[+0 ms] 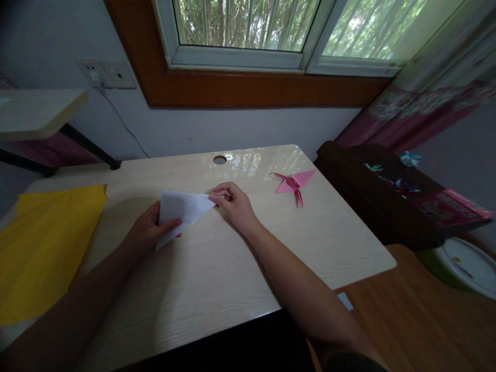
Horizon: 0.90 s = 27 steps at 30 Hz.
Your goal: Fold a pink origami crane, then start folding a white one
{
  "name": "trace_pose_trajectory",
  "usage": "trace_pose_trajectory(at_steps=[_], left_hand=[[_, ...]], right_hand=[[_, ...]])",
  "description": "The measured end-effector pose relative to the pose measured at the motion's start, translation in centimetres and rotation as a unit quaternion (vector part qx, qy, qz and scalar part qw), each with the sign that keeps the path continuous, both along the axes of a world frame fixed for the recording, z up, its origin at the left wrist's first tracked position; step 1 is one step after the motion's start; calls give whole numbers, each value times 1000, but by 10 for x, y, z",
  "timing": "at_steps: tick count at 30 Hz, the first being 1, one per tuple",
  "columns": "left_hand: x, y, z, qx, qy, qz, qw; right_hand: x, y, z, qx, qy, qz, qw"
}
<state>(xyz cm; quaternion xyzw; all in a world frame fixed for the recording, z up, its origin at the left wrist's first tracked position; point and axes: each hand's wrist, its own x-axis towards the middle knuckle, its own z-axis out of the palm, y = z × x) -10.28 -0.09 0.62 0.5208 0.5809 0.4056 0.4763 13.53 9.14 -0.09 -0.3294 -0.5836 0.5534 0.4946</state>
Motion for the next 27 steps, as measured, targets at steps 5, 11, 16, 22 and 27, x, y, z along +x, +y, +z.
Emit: trace_pose_trajectory(at_steps=[5,11,16,22,27], left_hand=[[7,-2,0,13,-3,25,1000],[10,-2,-3,6,-16,32,999],[12,-2,-4,3,-42,27,999],[11,-2,-4,1,-59,27,998],[10,-1,-5,5,-77,28,997]], right_hand=[[-6,-1,-3,-38,21,20,999],[-10,-3,-7,-84,47,38,995],[-9,-2,-5,-93,44,-1,995],[-7,1,-5,-83,54,-31,995],[-4,3,-6,-76,71,-36,994]])
